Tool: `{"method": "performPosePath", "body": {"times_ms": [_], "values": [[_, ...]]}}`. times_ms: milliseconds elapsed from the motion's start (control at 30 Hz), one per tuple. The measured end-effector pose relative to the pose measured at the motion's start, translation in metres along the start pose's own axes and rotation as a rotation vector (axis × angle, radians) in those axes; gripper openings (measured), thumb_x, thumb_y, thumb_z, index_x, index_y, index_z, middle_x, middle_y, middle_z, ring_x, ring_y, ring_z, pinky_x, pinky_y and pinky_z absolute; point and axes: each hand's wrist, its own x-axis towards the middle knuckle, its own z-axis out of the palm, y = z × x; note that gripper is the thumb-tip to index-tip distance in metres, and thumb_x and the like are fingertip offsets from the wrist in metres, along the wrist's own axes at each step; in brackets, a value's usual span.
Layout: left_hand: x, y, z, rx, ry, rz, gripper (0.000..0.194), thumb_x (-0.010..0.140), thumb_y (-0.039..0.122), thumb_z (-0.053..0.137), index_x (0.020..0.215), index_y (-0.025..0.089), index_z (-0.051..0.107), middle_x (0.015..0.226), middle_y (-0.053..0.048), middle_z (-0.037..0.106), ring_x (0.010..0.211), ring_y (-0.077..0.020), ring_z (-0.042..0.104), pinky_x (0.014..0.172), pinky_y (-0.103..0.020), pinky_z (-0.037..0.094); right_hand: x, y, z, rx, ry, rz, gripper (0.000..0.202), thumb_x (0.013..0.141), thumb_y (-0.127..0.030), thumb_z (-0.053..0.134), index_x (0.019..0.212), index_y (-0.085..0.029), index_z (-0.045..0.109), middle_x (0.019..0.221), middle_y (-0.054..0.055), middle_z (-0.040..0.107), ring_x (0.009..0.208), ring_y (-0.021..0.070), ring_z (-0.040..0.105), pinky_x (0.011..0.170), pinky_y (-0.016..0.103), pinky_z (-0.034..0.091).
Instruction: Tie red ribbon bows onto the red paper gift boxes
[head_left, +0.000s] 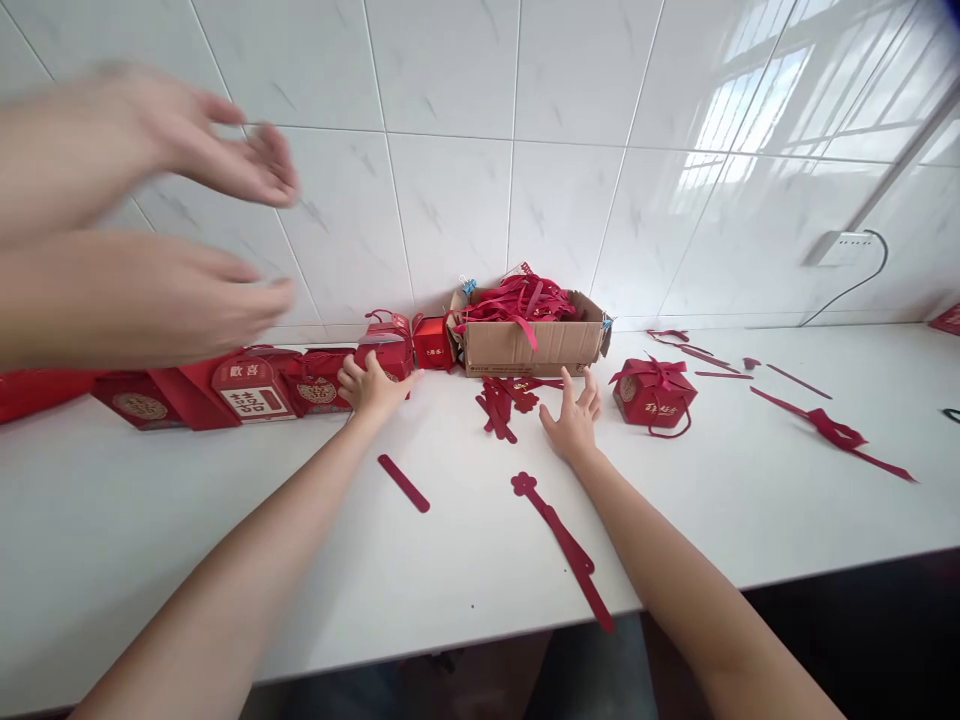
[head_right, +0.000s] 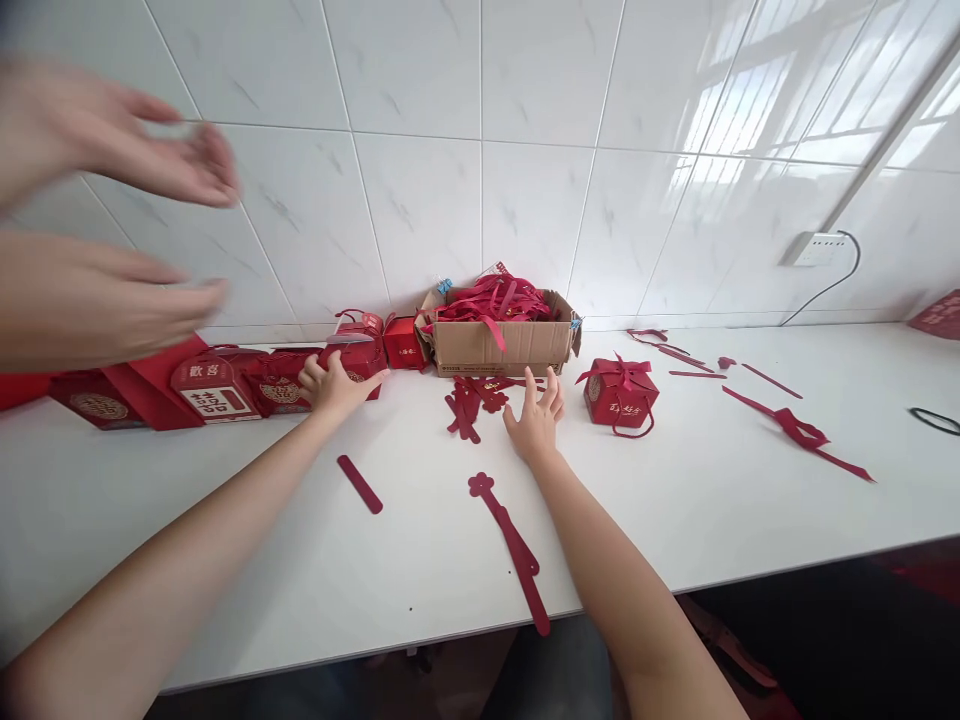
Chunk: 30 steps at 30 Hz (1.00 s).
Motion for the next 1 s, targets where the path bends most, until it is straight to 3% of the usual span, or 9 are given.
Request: {"method": "performPosePath", "body": {"times_ms": [100,200,367,533,633,733,800,867,1000], "values": [[0.002,-0.002,0.008,0.022,0.007,-0.012,0.082,0.058,0.068,0.07,0.118,0.017,0.047,0.143,-0.023,0.032,0.13,-0.0459,0.032,0.1,-0.058,0.034,0.0,0.0,0.002,0.013,-0.009,-0.013,0.066,0.083,-0.032,0.047,0.145,-0.025,0.025,0.153,0.017,0.008,0.141,0.0386,0.013,0.102,0.065,0.026],[-0.002,-0.003,0.012,0.011,0.05,0.009,0.07,0.062,0.058,0.071,0.114,0.017,0.047,0.14,-0.022,0.034,0.127,-0.0447,0.035,0.098,-0.055,0.037,0.001,0.0,0.002,0.026,-0.02,-0.014,0.066,0.083,-0.032,0.048,0.145,-0.025,0.027,0.153,0.017,0.009,0.141,0.0386,0.014,0.102,0.065,0.027],[-0.011,-0.003,0.006,-0.006,-0.001,0.107,0.059,0.065,0.042,0.071,0.112,0.019,0.046,0.133,-0.017,0.038,0.123,-0.0408,0.041,0.1,-0.052,0.037,0.0,0.0,0.002,0.028,-0.043,-0.01,0.065,0.084,-0.032,0.05,0.145,-0.022,0.029,0.153,0.017,0.009,0.141,0.0381,0.015,0.105,0.063,0.025],[-0.036,-0.007,-0.016,-0.258,-0.254,0.384,0.055,0.062,0.033,0.071,0.109,0.022,0.045,0.127,-0.011,0.042,0.125,-0.0314,0.042,0.105,-0.046,0.038,0.002,-0.004,-0.003,0.102,-0.041,0.002,0.064,0.083,-0.034,0.055,0.142,-0.02,0.035,0.153,0.018,0.014,0.141,0.0389,0.017,0.106,0.063,0.024],[-0.062,-0.009,-0.03,-0.502,-0.461,0.494,0.061,0.063,0.028,0.067,0.117,0.022,0.041,0.132,-0.011,0.042,0.128,-0.0286,0.042,0.108,-0.045,0.036,0.001,-0.013,-0.012,0.309,-0.043,-0.05,0.057,0.084,-0.038,0.057,0.136,-0.019,0.043,0.148,0.019,0.026,0.14,0.0348,0.025,0.109,0.06,0.025],[-0.089,-0.01,-0.036,-0.756,-0.646,0.521,0.072,0.066,0.024,0.065,0.129,0.025,0.03,0.146,-0.013,0.033,0.133,-0.0284,0.04,0.11,-0.045,0.036,-0.005,-0.03,-0.023,0.646,-0.201,-0.155,0.046,0.087,-0.043,0.055,0.127,-0.022,0.05,0.14,0.016,0.042,0.133,0.0285,0.038,0.107,0.05,0.036],[-0.104,-0.011,-0.035,-0.898,-0.702,0.503,0.067,0.067,0.021,0.063,0.127,0.027,0.033,0.154,-0.012,0.022,0.138,-0.0302,0.036,0.107,-0.046,0.039,-0.012,-0.043,-0.03,0.831,-0.358,-0.219,0.043,0.088,-0.044,0.056,0.126,-0.025,0.052,0.139,0.013,0.045,0.13,0.0261,0.043,0.105,0.046,0.04],[-0.111,-0.011,-0.033,-0.934,-0.67,0.463,0.054,0.067,0.018,0.06,0.117,0.026,0.042,0.155,-0.01,0.021,0.14,-0.0316,0.033,0.106,-0.047,0.04,-0.02,-0.055,-0.036,0.925,-0.463,-0.267,0.043,0.088,-0.043,0.058,0.127,-0.027,0.052,0.139,0.011,0.046,0.129,0.0249,0.045,0.104,0.044,0.041],[-0.109,-0.012,-0.032,-0.888,-0.437,0.249,0.031,0.074,0.022,0.054,0.106,0.022,0.051,0.136,-0.009,0.047,0.126,-0.0287,0.048,0.102,-0.047,0.042,-0.032,-0.07,-0.041,0.871,-0.437,-0.318,0.037,0.089,-0.041,0.056,0.123,-0.026,0.059,0.122,0.01,0.05,0.115,0.023,0.051,0.094,0.04,0.047]]}}
